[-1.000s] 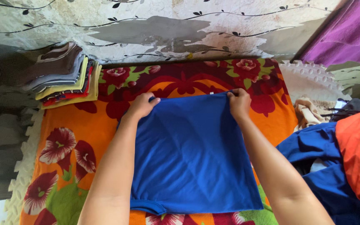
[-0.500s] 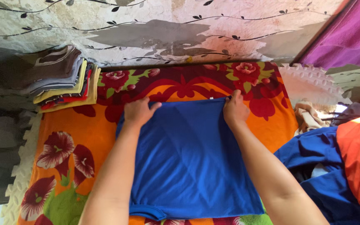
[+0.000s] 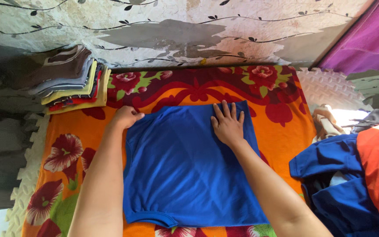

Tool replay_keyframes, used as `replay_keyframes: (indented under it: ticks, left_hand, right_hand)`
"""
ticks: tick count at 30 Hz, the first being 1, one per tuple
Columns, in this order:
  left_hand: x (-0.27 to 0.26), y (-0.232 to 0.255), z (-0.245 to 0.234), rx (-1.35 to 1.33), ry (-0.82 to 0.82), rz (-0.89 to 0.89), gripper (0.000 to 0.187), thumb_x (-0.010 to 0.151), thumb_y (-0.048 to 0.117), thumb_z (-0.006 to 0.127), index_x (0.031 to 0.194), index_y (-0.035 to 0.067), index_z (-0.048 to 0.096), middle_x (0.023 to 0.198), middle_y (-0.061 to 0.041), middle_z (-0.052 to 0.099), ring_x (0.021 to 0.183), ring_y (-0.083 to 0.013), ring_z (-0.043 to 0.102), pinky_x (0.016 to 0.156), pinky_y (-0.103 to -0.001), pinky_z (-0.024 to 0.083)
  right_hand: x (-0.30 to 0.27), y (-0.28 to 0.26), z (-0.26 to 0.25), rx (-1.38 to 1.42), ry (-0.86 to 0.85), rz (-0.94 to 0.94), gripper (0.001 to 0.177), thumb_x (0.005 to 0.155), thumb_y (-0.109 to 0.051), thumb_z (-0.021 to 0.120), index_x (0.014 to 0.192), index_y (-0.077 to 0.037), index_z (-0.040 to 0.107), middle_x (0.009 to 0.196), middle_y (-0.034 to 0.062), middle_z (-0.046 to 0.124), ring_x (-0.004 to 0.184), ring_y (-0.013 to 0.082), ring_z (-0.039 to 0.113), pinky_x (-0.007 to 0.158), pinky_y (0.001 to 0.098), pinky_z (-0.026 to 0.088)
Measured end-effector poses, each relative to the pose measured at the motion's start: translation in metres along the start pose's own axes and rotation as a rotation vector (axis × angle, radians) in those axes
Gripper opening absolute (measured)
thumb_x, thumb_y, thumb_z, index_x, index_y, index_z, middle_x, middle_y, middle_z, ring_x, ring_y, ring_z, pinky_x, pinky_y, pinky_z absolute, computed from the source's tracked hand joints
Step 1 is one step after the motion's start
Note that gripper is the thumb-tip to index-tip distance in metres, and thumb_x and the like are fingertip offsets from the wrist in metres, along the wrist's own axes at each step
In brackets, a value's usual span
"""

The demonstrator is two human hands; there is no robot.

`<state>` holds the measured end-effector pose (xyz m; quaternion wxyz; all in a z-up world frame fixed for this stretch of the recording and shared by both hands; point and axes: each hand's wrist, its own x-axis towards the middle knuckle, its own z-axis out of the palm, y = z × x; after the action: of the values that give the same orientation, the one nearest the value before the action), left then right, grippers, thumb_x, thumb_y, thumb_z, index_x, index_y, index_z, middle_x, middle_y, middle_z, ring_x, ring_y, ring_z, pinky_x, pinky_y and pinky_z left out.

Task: The person folds a blue shirt and an orange sleeveless shirt by hand on a bed, placing each folded item onto a stack of folded laundry.

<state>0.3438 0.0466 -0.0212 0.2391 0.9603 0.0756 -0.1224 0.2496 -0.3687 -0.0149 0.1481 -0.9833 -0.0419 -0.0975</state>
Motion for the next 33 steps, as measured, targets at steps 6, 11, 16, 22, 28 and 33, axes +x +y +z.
replay_keyframes:
  ticks: [6, 11, 16, 22, 28, 33]
  left_hand:
    - [-0.020, 0.000, 0.031, 0.068, 0.445, 0.093, 0.041, 0.102, 0.043, 0.061, 0.114, 0.004, 0.062, 0.101, -0.024, 0.073, 0.095, -0.0457, 0.069, 0.081, -0.056, 0.054]
    - [-0.047, 0.013, 0.033, 0.382, 0.512, 0.047, 0.045, 0.106, 0.051, 0.051, 0.118, 0.007, 0.052, 0.099, -0.019, 0.073, 0.084, -0.0427, 0.073, 0.069, -0.053, 0.059]
    - [-0.056, 0.018, 0.022, 0.368, 0.486, -0.029, 0.050, 0.105, 0.056, 0.051, 0.110, 0.008, 0.060, 0.093, -0.018, 0.074, 0.084, -0.0404, 0.073, 0.070, -0.053, 0.058]
    - [-0.060, 0.016, 0.014, 0.132, 0.414, -0.059, 0.042, 0.098, 0.049, 0.059, 0.098, 0.009, 0.067, 0.097, -0.018, 0.073, 0.093, -0.0416, 0.071, 0.079, -0.055, 0.055]
    - [-0.075, 0.029, 0.029, 0.092, 0.557, 0.011, 0.028, 0.109, 0.034, 0.047, 0.115, 0.007, 0.051, 0.102, -0.020, 0.071, 0.090, -0.0448, 0.070, 0.075, -0.058, 0.055]
    - [-0.085, 0.029, 0.026, 0.336, 0.500, -0.059, 0.028, 0.110, 0.036, 0.043, 0.118, 0.009, 0.045, 0.109, -0.016, 0.067, 0.080, -0.0412, 0.073, 0.062, -0.054, 0.059]
  right_hand:
    - [0.001, -0.005, -0.007, -0.060, -0.101, 0.051, 0.062, 0.101, -0.050, 0.040, 0.159, -0.029, 0.032, 0.169, 0.0063, 0.020, 0.155, 0.0390, 0.013, 0.114, 0.0770, 0.004]
    - [0.000, -0.007, -0.011, -0.050, -0.112, 0.066, 0.061, 0.101, -0.051, 0.039, 0.159, -0.031, 0.032, 0.169, 0.0054, 0.019, 0.155, 0.0448, 0.007, 0.110, 0.0814, 0.000]
    - [0.002, -0.006, -0.009, -0.067, -0.126, 0.071, 0.063, 0.099, -0.052, 0.040, 0.158, -0.032, 0.033, 0.170, 0.0051, 0.016, 0.151, 0.0531, 0.004, 0.108, 0.0831, -0.001]
    - [0.001, -0.006, -0.008, -0.078, -0.118, 0.073, 0.063, 0.099, -0.052, 0.040, 0.158, -0.032, 0.032, 0.170, 0.0051, 0.017, 0.152, 0.0528, 0.007, 0.108, 0.0827, 0.000]
    - [0.001, -0.007, -0.010, -0.084, -0.108, 0.067, 0.063, 0.100, -0.052, 0.039, 0.159, -0.031, 0.032, 0.169, 0.0057, 0.019, 0.152, 0.0522, 0.008, 0.110, 0.0812, 0.002]
    - [0.000, -0.008, -0.010, -0.080, -0.124, 0.083, 0.063, 0.100, -0.053, 0.039, 0.159, -0.032, 0.031, 0.170, 0.0047, 0.018, 0.152, 0.0512, 0.007, 0.111, 0.0807, 0.001]
